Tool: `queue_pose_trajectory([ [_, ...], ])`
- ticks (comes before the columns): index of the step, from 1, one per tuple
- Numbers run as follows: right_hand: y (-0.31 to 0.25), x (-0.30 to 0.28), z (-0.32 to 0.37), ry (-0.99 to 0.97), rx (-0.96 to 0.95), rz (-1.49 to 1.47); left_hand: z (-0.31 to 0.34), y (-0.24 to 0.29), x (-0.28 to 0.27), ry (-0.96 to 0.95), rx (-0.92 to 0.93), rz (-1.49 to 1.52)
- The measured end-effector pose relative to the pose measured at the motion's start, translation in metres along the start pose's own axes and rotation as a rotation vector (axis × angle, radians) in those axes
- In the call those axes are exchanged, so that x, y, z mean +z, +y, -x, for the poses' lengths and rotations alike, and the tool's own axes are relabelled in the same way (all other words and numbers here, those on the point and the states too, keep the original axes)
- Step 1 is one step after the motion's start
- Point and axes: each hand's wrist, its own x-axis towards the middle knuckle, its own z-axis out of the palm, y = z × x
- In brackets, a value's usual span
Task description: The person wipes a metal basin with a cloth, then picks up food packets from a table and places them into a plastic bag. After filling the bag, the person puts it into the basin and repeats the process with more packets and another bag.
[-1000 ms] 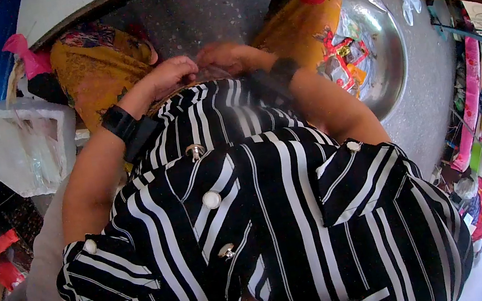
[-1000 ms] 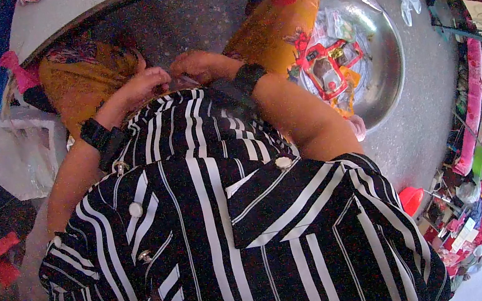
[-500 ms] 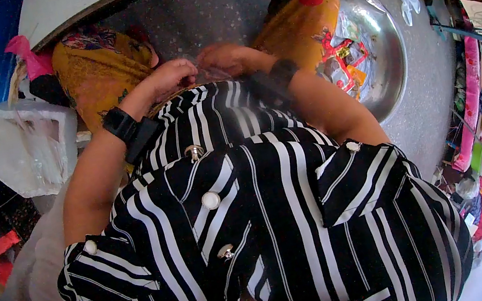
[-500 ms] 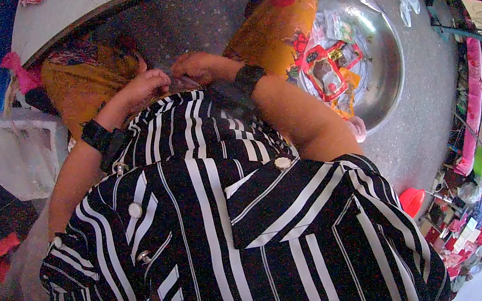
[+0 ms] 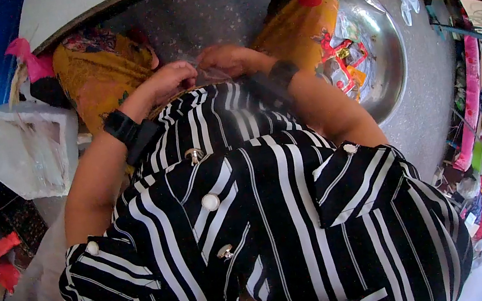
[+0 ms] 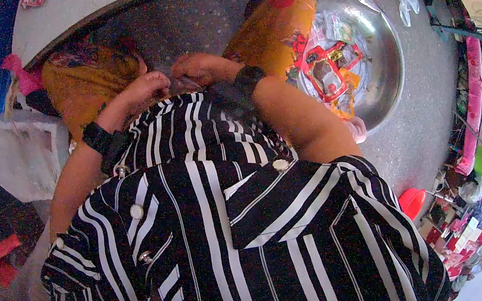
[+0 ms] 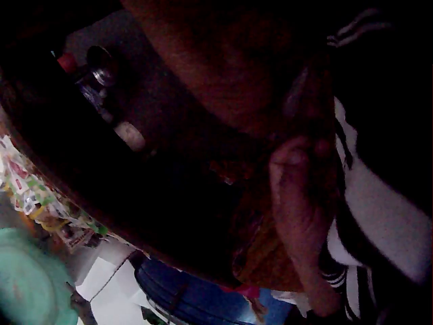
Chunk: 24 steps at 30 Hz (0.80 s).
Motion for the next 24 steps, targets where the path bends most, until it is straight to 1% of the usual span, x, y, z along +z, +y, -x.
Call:
queue_pose_trajectory([
  [3,0.003,0.002,-0.001,-0.028,0.03,-0.026,0.001,0.0,0.0,0.011,-0.012,-0.007],
  [5,0.004,0.01,-0.002,0.052,0.408,-0.626,0.002,0.0,0.001,0.023,-0.003,-0.002],
  [7,0.005,0.015,-0.002,0.098,0.602,-0.972,0.002,0.0,0.0,0.029,-0.003,-0.025],
  [8,0.007,0.016,-0.002,0.103,0.609,-1.018,0.002,0.001,0.0,0.032,-0.002,-0.036],
  [11,0.007,0.016,-0.001,0.104,0.621,-1.021,0.001,0.0,-0.002,0.02,-0.019,-0.017],
  [13,0.0,0.013,-0.004,0.125,0.715,-1.15,0.002,0.0,-0.001,0.015,-0.022,0.036],
  [15,-0.008,0.009,-0.009,0.172,0.894,-1.448,0.003,0.0,0.0,0.013,-0.017,0.078],
  [18,-0.024,0.001,-0.014,0.236,0.859,-1.41,0.004,0.001,0.001,0.012,-0.008,0.114],
  [21,-0.043,-0.017,-0.015,0.181,0.847,-1.241,0.002,0.001,-0.001,-0.004,-0.011,0.147],
  [23,-0.017,0.002,-0.012,0.173,0.692,-1.255,0.004,0.001,-0.002,-0.027,-0.004,0.197],
  [24,-0.017,0.003,-0.014,0.169,0.615,-1.262,0.003,0.0,-0.002,-0.034,0.007,0.218],
])
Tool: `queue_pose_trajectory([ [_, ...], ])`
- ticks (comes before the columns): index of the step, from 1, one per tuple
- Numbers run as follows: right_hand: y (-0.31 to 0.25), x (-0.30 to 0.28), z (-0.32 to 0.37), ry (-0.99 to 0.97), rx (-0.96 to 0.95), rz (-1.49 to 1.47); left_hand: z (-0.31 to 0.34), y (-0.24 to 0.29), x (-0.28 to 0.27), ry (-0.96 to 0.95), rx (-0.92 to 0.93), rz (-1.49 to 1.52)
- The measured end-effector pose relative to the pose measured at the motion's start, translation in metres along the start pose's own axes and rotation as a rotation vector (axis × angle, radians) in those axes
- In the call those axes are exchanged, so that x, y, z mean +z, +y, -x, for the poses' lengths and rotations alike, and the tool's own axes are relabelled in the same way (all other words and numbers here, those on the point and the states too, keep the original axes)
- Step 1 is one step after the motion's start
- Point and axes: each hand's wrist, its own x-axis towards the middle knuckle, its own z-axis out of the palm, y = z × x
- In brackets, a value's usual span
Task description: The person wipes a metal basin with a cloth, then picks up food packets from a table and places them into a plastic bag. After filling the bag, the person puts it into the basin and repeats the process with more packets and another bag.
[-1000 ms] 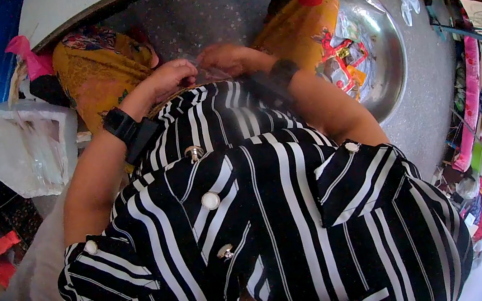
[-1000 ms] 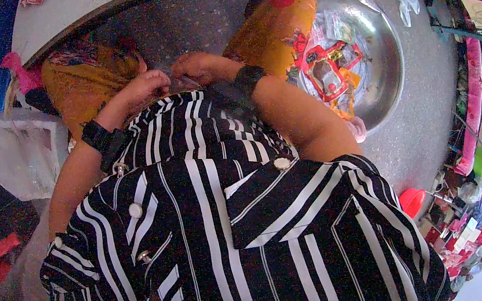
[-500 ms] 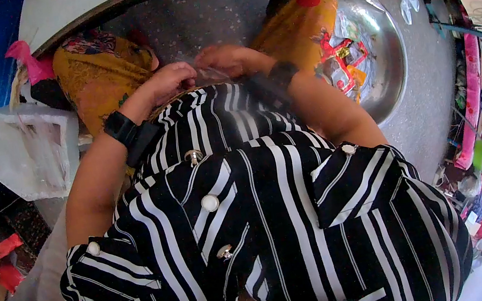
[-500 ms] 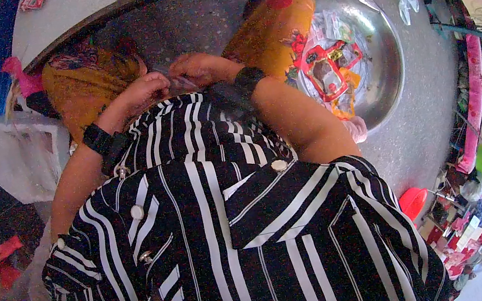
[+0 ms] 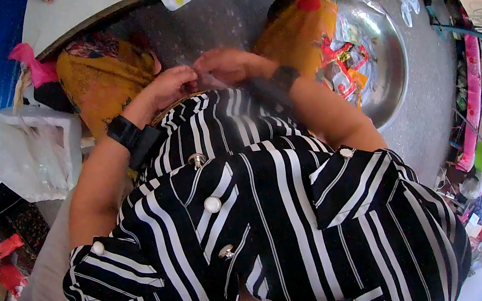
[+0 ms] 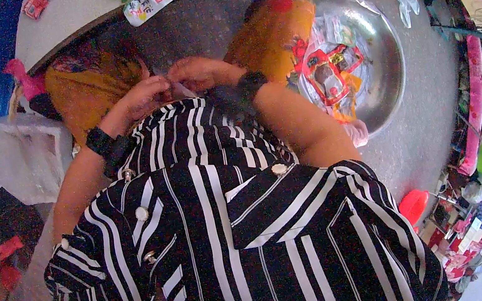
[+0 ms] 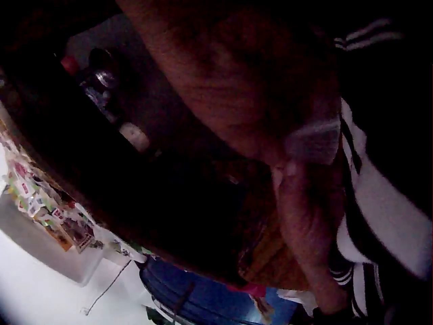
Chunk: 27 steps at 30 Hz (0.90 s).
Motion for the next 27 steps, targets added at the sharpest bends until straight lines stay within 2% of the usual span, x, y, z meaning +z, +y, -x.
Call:
queue_pose_trajectory([
  [3,0.002,-0.001,0.004,0.106,0.17,-0.107,-0.001,-0.001,0.001,-0.003,0.01,0.057],
  [5,0.005,-0.003,0.002,-0.041,-0.12,0.152,0.001,0.0,0.004,0.022,-0.004,0.081],
  [7,0.001,0.002,0.003,-0.047,-0.148,0.121,0.008,0.008,0.011,0.027,-0.004,0.064],
  [9,-0.004,0.01,0.003,0.088,0.084,-0.197,0.006,0.008,0.007,-0.014,0.006,0.078],
  [12,-0.023,0.016,0.012,0.169,0.122,-0.194,0.01,0.017,0.012,-0.002,0.037,0.163],
  [14,-0.041,0.028,0.019,0.176,0.072,-0.137,0.014,0.024,0.014,-0.022,0.061,0.18],
  [20,-0.064,0.042,0.027,0.191,0.047,0.016,0.026,0.043,0.029,0.094,0.103,0.108],
  [27,-0.074,0.051,0.032,0.276,0.106,0.112,0.02,0.038,0.022,0.106,0.105,-0.01],
])
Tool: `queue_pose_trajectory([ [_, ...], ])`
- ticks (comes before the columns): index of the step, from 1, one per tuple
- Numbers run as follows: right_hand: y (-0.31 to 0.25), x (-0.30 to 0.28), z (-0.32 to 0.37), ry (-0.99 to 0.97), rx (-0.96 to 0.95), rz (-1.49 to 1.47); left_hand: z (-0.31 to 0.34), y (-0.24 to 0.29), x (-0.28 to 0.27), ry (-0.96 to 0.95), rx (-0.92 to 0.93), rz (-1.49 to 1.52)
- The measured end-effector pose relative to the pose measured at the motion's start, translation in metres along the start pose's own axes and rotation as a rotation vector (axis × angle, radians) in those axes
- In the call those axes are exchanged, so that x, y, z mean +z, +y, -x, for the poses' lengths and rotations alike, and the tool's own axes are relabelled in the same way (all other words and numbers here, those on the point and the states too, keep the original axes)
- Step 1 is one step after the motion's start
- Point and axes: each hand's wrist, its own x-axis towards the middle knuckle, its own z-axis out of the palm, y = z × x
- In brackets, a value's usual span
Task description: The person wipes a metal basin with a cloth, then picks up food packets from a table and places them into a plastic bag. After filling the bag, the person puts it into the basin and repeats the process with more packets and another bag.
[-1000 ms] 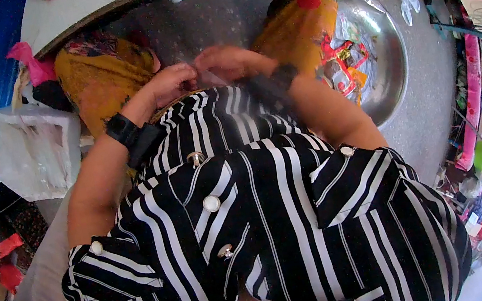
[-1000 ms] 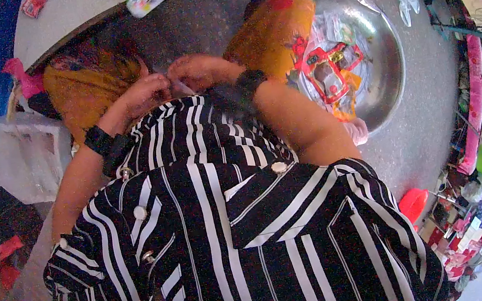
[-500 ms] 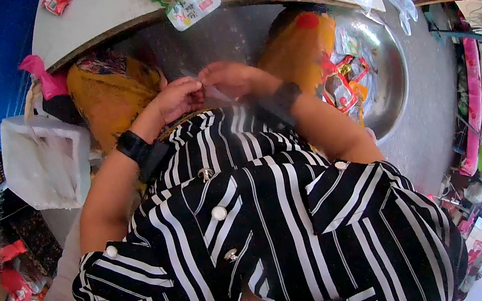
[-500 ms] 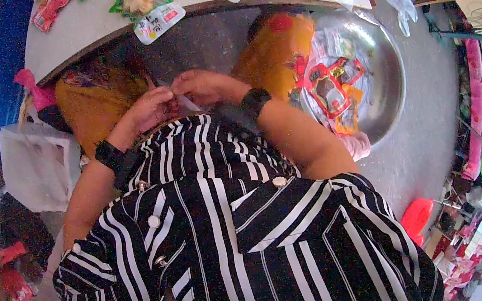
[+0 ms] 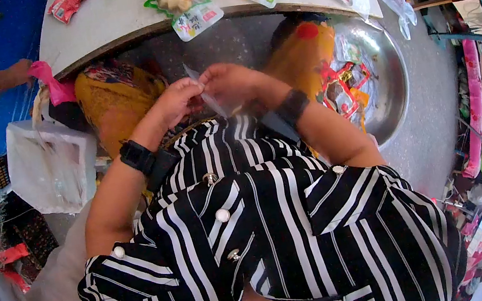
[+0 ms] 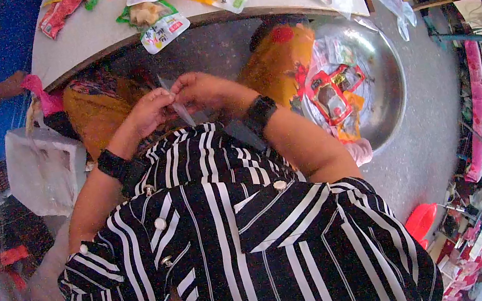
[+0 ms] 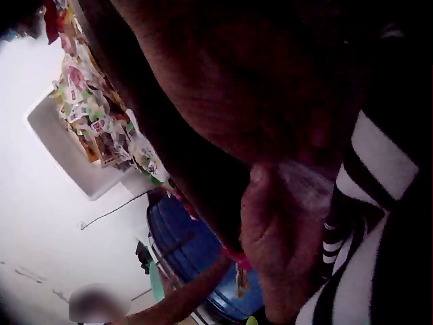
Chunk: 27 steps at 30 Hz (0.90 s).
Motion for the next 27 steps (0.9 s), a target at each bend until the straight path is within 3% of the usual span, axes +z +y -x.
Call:
queue_pose_trajectory([
  [8,-0.004,0.0,0.0,0.034,-0.019,-0.001,0.0,0.007,0.001,0.027,0.038,-0.029],
  [11,-0.001,-0.004,-0.006,0.015,-0.136,0.056,0.003,0.012,-0.006,0.23,0.205,-0.61],
  [14,-0.006,0.0,-0.004,0.033,-0.379,0.236,0.019,0.028,0.006,0.497,0.434,-0.933],
  [15,-0.01,0.004,-0.002,0.049,-0.473,0.312,0.017,0.025,0.006,0.444,0.48,-0.836],
  [17,-0.016,0.007,-0.001,0.021,-0.452,0.274,0.013,0.015,0.003,0.339,0.568,-0.64],
  [20,-0.025,0.007,0.002,-0.028,-0.327,0.21,0.031,0.027,0.021,0.31,0.503,-0.573],
  [21,-0.027,0.006,0.002,-0.043,-0.268,0.188,0.033,0.03,0.017,0.312,0.601,-0.662],
  [24,-0.034,0.0,-0.003,0.097,-0.214,-0.002,0.054,0.039,0.013,0.484,0.536,-0.722],
  [27,-0.049,0.006,0.002,0.213,-0.238,-0.455,0.082,0.055,0.011,0.624,0.739,-0.806],
])
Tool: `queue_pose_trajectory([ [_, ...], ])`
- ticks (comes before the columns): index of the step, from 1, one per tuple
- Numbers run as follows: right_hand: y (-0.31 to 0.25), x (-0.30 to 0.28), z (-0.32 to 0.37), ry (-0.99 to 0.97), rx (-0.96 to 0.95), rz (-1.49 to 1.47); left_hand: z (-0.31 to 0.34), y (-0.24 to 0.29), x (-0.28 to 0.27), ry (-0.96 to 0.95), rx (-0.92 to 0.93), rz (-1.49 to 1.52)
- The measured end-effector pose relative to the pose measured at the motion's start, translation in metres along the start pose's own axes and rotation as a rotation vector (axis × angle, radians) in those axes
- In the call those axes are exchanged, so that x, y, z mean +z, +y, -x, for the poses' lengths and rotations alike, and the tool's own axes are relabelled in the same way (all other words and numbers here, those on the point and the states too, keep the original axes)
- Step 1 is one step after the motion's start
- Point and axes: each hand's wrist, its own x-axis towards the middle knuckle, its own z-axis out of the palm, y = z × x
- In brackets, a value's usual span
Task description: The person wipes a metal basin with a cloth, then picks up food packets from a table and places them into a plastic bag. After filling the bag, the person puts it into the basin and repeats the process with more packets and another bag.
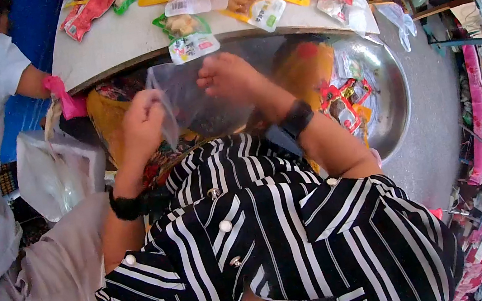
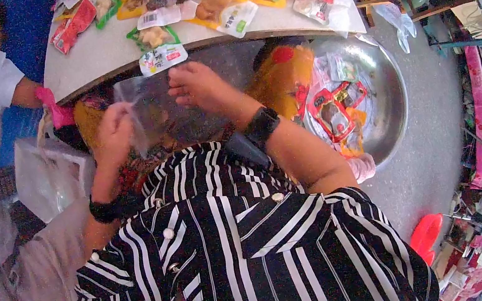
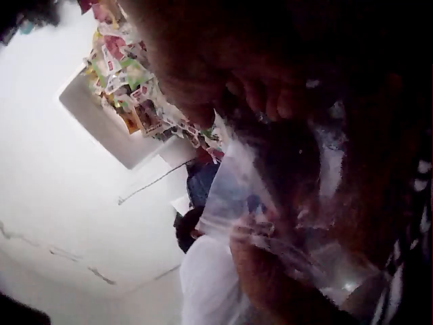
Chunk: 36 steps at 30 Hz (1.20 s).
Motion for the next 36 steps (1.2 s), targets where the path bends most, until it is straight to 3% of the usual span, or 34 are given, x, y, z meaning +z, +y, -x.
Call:
queue_pose_trajectory([
  [3,-0.012,0.008,-0.005,-0.018,0.002,-0.184,0.001,0.021,-0.028,0.139,0.008,-0.012],
  [6,-0.009,0.013,-0.022,-0.187,0.003,-0.322,-0.006,0.029,-0.037,0.171,0.077,-0.062],
  [7,-0.009,0.016,-0.025,-0.173,-0.032,-0.291,-0.009,0.03,-0.039,0.171,0.121,-0.096],
  [10,-0.014,0.027,-0.025,-0.089,-0.133,-0.219,-0.012,0.036,-0.046,0.208,0.004,-0.176],
  [13,-0.025,0.029,-0.021,0.026,-0.218,-0.116,-0.018,0.037,-0.072,0.382,0.142,-0.448],
  [15,-0.03,0.012,-0.021,0.031,-0.762,0.49,-0.028,0.037,-0.093,0.501,0.148,-0.473],
  [17,-0.039,0.006,-0.028,-0.019,-0.825,0.46,-0.037,0.059,-0.112,0.65,0.226,-0.593],
  [19,-0.059,0.009,-0.04,-0.109,-0.394,-0.192,-0.045,0.081,-0.122,0.719,0.19,-0.819],
  [20,-0.065,0.012,-0.042,-0.088,-0.418,-0.261,-0.049,0.086,-0.124,0.751,0.171,-0.932],
  [23,-0.075,0.006,-0.043,-0.055,-0.43,-0.144,-0.073,0.063,-0.116,0.717,0.414,-1.121],
  [25,-0.074,0.009,-0.032,0.05,-0.473,-0.004,-0.086,0.054,-0.087,0.437,0.1,-1.043],
  [26,-0.074,0.01,-0.026,0.102,-0.495,0.067,-0.092,0.043,-0.071,0.319,0.05,-1.006],
  [28,-0.061,-0.007,-0.03,0.228,-0.631,0.486,-0.099,0.027,-0.042,0.124,-0.029,-0.913],
  [30,-0.058,-0.006,-0.027,0.284,-0.629,0.443,-0.104,0.012,-0.022,0.018,-0.119,-0.784],
  [32,-0.064,0.008,-0.012,0.263,-0.483,-0.058,-0.106,0.006,-0.01,0.025,-0.114,-0.73],
  [35,-0.064,-0.001,-0.004,0.062,-0.377,-0.179,-0.112,0.009,-0.004,0.033,-0.137,-0.657],
  [36,-0.061,-0.009,-0.004,0.128,-0.584,0.389,-0.114,0.008,-0.003,0.038,-0.139,-0.623],
])
